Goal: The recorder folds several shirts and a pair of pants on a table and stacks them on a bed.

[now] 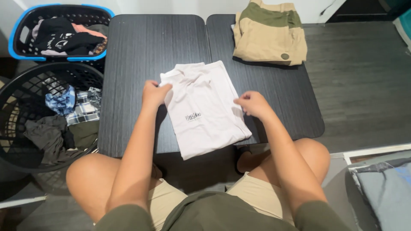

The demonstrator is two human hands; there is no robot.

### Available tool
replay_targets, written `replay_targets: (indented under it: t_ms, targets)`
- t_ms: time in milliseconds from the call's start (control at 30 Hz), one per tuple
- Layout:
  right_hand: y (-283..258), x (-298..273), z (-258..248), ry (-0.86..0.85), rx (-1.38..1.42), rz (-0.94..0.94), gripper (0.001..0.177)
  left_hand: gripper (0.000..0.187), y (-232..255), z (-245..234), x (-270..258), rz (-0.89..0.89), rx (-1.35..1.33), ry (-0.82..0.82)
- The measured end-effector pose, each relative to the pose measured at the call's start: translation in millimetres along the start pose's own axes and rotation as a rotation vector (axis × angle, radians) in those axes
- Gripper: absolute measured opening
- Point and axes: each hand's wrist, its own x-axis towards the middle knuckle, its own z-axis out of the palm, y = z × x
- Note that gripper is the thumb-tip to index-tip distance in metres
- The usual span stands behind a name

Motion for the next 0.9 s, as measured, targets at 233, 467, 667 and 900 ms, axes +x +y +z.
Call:
replay_targets:
  t_ms: [233,467,667,900]
  targets:
    - [-64,44,28,0.052,-0.071,0.002,0.050,0.047,17,-24,-36,-0.189,-0.002,-0.413]
    - [-84,49,50,-0.197,0.121,0.003,0.040,0.031,9,5,-19,-0.173,-0.246,-0.419]
    - [-96,37,54,-0.340,0.395,0.194,0.047,0.048,-3,18,-17,-0.492,-0.783,-0.567]
    - [-91,24,57,-0.348,0.650,0.157,0.050,0.045,10,1,-32,-0.492,-1.093,-0.698]
